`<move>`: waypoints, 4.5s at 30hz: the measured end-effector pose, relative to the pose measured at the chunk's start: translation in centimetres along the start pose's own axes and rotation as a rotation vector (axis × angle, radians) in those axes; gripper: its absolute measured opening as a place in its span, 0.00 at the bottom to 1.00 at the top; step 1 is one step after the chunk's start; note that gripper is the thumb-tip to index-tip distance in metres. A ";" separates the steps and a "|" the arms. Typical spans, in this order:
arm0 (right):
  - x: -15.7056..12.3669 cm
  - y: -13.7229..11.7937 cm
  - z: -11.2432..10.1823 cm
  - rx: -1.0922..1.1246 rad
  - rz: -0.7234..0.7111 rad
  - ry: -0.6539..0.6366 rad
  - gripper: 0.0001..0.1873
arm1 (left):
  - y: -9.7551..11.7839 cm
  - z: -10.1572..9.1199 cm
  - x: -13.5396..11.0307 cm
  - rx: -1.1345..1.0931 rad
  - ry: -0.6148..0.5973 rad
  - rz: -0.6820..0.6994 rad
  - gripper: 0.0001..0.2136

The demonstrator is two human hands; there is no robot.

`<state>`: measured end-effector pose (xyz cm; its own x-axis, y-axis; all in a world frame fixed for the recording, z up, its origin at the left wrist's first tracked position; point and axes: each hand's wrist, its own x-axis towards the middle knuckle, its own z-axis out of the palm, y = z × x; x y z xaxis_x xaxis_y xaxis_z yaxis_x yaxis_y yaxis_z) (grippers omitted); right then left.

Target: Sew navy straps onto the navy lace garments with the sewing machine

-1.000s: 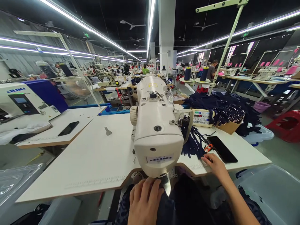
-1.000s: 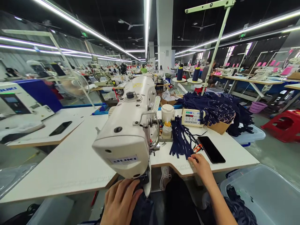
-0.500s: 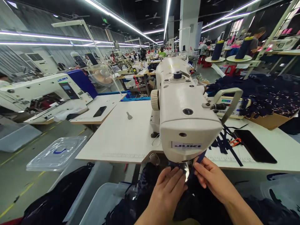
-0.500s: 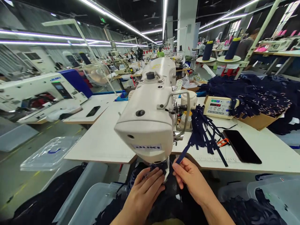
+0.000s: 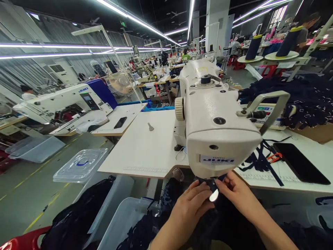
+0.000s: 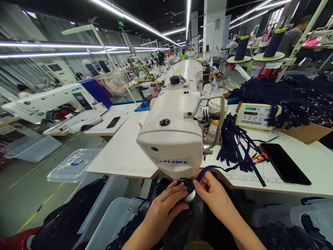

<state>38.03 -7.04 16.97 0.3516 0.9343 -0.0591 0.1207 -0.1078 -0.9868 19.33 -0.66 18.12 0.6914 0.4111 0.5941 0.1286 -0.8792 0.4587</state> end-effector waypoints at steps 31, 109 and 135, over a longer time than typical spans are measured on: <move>-0.2 0.9 0.4 -0.009 0.013 -0.016 0.10 | -0.3 -0.8 1.1 0.241 -0.218 0.196 0.11; 6.7 2.5 -0.4 -0.518 -0.452 0.027 0.09 | 2.0 2.0 -0.3 0.779 -0.080 0.041 0.18; 6.7 1.8 0.0 -0.492 -0.419 0.017 0.09 | 1.3 2.9 0.3 0.750 0.125 0.050 0.15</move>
<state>40.60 -0.94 14.83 0.1962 0.9259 0.3228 0.6609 0.1183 -0.7411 21.78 -2.41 16.99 0.6289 0.3514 0.6936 0.5786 -0.8073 -0.1156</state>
